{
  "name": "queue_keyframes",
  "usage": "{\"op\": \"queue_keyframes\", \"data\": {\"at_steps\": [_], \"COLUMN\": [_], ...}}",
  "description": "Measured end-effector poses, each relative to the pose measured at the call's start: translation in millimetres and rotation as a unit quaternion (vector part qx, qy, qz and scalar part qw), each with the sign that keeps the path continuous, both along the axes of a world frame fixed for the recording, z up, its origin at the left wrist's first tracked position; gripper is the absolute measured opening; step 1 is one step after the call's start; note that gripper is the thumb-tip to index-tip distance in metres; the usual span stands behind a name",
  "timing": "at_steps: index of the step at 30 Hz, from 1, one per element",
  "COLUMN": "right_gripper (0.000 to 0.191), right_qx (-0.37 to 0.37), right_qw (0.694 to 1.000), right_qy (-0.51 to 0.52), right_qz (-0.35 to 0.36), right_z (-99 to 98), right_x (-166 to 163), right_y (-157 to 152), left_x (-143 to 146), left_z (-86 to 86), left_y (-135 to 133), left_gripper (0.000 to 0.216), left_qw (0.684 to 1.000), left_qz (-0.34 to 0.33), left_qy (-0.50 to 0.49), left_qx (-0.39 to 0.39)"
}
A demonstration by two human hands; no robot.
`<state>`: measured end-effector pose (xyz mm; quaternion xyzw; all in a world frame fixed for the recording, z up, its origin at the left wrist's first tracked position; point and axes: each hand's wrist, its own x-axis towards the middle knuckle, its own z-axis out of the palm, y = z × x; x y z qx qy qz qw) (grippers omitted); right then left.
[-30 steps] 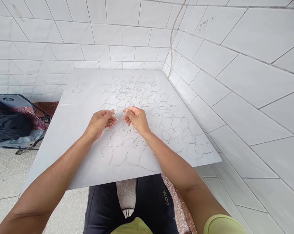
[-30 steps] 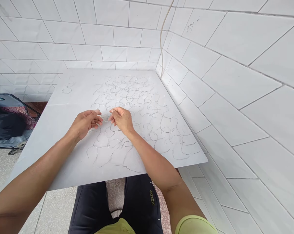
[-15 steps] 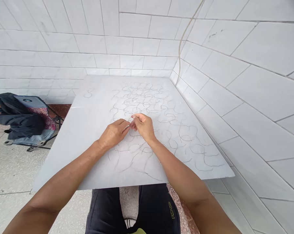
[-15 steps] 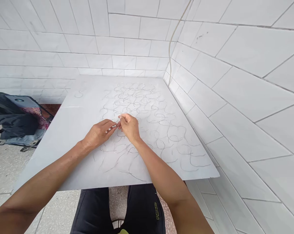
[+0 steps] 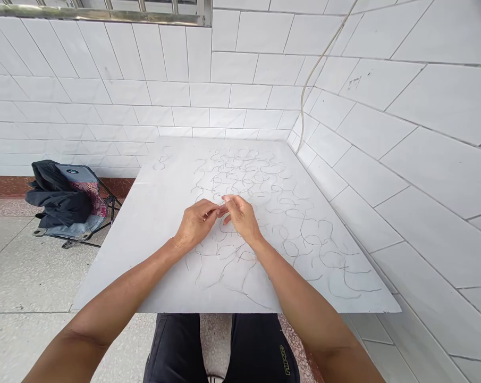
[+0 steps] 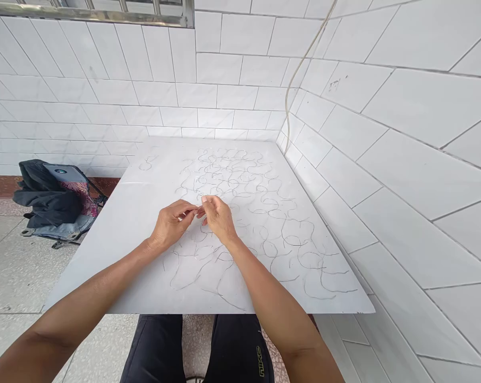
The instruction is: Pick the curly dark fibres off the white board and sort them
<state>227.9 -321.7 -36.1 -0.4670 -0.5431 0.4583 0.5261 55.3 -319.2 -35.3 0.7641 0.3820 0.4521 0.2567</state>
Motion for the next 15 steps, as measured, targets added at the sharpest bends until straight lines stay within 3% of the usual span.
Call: {"op": "queue_keyframes", "data": {"at_steps": [3,6,11,15], "right_gripper": [0.051,0.052,0.045,0.043], "right_qx": [0.011,-0.003,-0.029,-0.034], "right_qw": [1.000,0.999,0.998,0.998], "right_qy": [0.011,0.017,0.010,-0.003], "right_qz": [-0.014,-0.044,-0.059,-0.055], "right_z": [4.0,6.5,7.4,5.4], "right_x": [6,11,13,9], "right_y": [1,3,4,3], "left_x": [-8,-30,-84,-110], "left_z": [5.7,12.9,25.8,33.0], "left_y": [15,52,137,192], "left_gripper": [0.019,0.018,0.019,0.020], "left_qw": [0.998,0.994,0.980,0.962], "left_qz": [0.050,0.097,0.171,0.207], "left_qy": [-0.046,-0.046,0.077,0.180], "left_qx": [0.003,0.020,0.063,0.007]}}
